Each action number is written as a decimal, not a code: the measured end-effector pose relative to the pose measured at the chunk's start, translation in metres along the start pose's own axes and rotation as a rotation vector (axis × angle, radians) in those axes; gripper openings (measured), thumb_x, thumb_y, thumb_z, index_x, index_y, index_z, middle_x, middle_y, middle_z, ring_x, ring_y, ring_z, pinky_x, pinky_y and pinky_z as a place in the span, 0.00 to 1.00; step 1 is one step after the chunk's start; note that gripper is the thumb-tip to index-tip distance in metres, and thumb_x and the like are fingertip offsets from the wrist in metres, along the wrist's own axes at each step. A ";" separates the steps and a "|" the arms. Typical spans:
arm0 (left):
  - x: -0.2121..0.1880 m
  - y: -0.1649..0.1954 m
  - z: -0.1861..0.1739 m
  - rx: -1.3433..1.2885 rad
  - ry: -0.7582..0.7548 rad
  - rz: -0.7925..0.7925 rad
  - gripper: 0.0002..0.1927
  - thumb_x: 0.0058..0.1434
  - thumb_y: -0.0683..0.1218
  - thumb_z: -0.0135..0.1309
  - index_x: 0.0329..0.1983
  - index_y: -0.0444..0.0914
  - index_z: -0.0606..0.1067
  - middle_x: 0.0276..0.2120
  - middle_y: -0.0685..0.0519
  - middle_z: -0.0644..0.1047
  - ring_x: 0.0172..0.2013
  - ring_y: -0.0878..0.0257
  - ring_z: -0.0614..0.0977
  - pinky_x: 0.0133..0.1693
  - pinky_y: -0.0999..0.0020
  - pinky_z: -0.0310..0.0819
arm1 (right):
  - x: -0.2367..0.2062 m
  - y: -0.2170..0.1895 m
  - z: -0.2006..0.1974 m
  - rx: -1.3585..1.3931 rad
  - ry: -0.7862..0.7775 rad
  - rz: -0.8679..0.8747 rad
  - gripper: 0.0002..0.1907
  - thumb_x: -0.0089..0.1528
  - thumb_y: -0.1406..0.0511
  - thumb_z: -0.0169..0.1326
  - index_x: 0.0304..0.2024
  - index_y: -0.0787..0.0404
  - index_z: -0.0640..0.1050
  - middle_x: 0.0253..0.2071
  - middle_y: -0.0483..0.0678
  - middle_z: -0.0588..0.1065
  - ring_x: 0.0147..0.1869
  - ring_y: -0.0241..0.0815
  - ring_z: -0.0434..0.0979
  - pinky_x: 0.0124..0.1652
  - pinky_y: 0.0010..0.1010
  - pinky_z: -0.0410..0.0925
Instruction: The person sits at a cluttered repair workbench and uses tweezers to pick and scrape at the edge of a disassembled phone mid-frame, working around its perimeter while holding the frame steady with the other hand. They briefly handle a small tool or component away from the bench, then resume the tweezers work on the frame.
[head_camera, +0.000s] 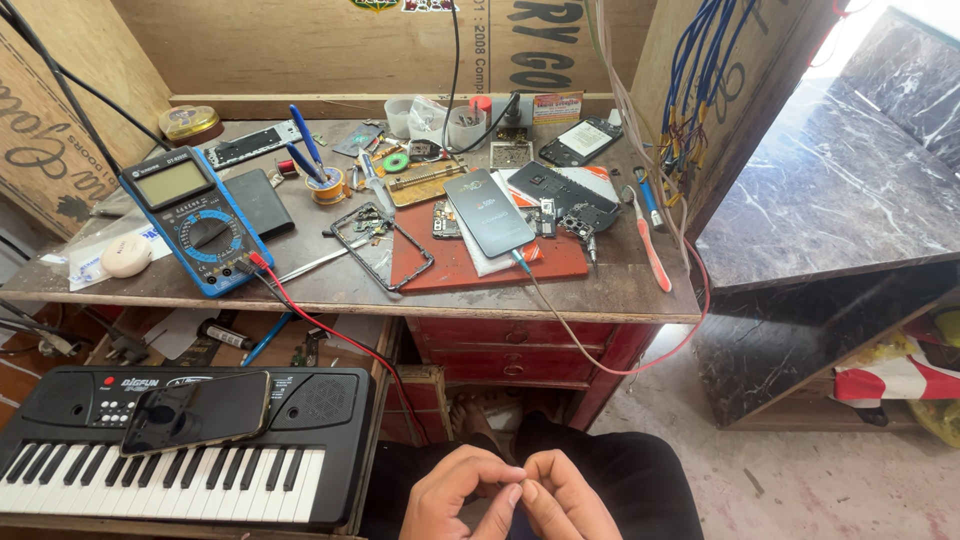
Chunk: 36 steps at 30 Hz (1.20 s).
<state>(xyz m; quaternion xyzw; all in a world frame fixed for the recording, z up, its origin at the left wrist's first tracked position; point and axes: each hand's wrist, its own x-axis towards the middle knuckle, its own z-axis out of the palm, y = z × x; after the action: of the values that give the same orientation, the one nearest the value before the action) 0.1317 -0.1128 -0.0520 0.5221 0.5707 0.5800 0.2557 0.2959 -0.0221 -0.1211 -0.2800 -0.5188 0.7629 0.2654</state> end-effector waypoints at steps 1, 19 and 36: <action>0.000 0.000 0.000 0.003 0.003 -0.007 0.04 0.57 0.38 0.64 0.35 0.35 0.84 0.32 0.50 0.83 0.35 0.64 0.89 0.37 0.70 0.86 | 0.001 0.002 0.000 -0.022 0.017 -0.007 0.10 0.66 0.64 0.53 0.44 0.64 0.73 0.35 0.44 0.75 0.38 0.28 0.69 0.39 0.21 0.62; -0.001 -0.004 -0.005 0.088 -0.015 0.007 0.05 0.53 0.39 0.66 0.33 0.38 0.84 0.31 0.52 0.82 0.35 0.63 0.88 0.38 0.67 0.84 | 0.003 0.000 0.000 -0.188 0.067 0.078 0.08 0.64 0.63 0.56 0.40 0.61 0.76 0.29 0.42 0.79 0.34 0.28 0.72 0.38 0.23 0.65; 0.004 -0.056 -0.005 0.229 0.030 0.269 0.05 0.50 0.44 0.71 0.29 0.40 0.85 0.26 0.55 0.84 0.30 0.65 0.87 0.34 0.69 0.79 | 0.019 0.010 -0.028 -0.607 0.112 -0.167 0.12 0.57 0.63 0.71 0.30 0.62 0.80 0.20 0.38 0.79 0.25 0.25 0.77 0.27 0.20 0.69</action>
<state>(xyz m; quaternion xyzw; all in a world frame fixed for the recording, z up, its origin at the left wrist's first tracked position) 0.1086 -0.0987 -0.1020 0.6107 0.5617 0.5480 0.1060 0.3015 0.0059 -0.1424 -0.3443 -0.7285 0.5323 0.2596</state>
